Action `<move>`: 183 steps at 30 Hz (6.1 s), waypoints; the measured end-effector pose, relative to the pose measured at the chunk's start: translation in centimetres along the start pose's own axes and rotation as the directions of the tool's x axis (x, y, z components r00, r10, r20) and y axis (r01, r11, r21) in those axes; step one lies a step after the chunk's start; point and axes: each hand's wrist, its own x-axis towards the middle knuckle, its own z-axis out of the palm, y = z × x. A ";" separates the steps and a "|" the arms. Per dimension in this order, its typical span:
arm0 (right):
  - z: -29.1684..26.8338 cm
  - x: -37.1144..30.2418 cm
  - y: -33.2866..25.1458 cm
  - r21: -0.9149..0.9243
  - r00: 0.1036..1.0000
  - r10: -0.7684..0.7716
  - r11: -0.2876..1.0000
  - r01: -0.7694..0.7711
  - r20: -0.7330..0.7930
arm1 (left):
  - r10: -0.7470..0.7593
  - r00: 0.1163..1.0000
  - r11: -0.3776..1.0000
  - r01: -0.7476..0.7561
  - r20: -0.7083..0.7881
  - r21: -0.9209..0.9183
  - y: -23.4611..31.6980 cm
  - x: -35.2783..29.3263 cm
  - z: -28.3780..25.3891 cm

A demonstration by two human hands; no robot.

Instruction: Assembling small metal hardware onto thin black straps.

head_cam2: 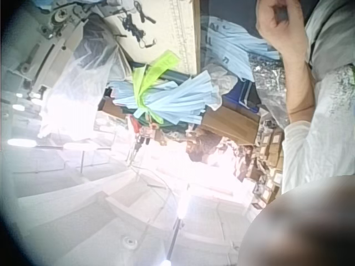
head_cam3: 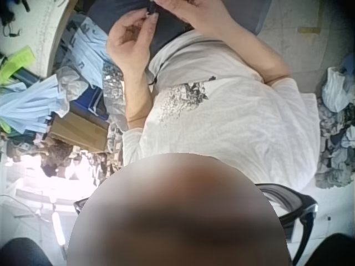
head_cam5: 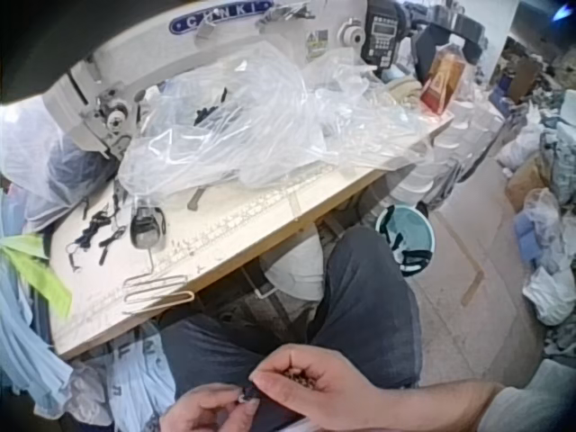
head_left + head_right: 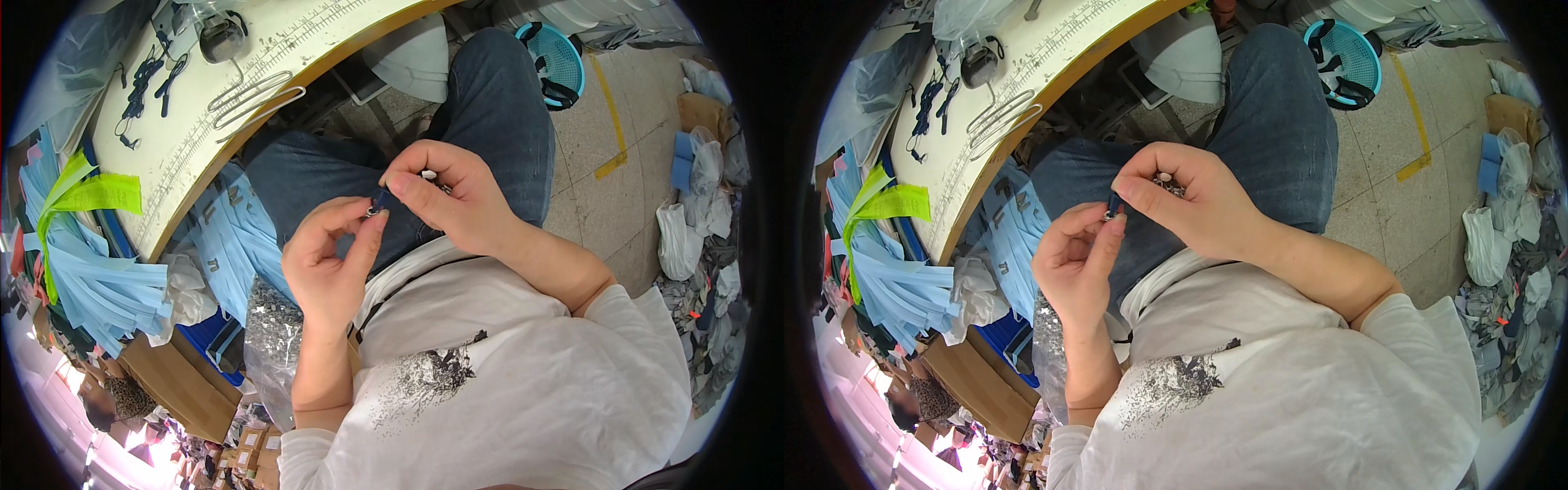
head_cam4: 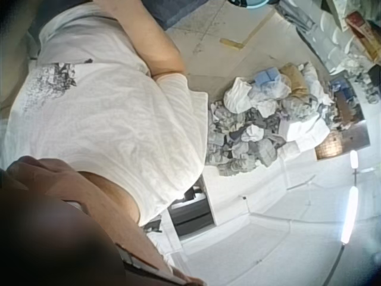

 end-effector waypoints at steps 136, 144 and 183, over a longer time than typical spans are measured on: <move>-0.2 0.5 -1.1 0.484 0.873 0.389 0.727 -0.487 0.294 | 0.525 0.793 0.840 -0.542 -0.310 0.036 9.8 14.6 -7.8; -0.6 0.4 -0.2 0.492 0.878 0.352 0.730 -0.474 0.324 | 0.477 0.779 0.862 -0.504 -0.408 0.046 7.6 13.6 -8.2; -1.0 0.3 0.0 0.509 0.910 0.279 0.760 -0.405 0.307 | 0.091 0.996 0.996 -0.091 -0.026 -0.017 0.5 -0.7 -0.3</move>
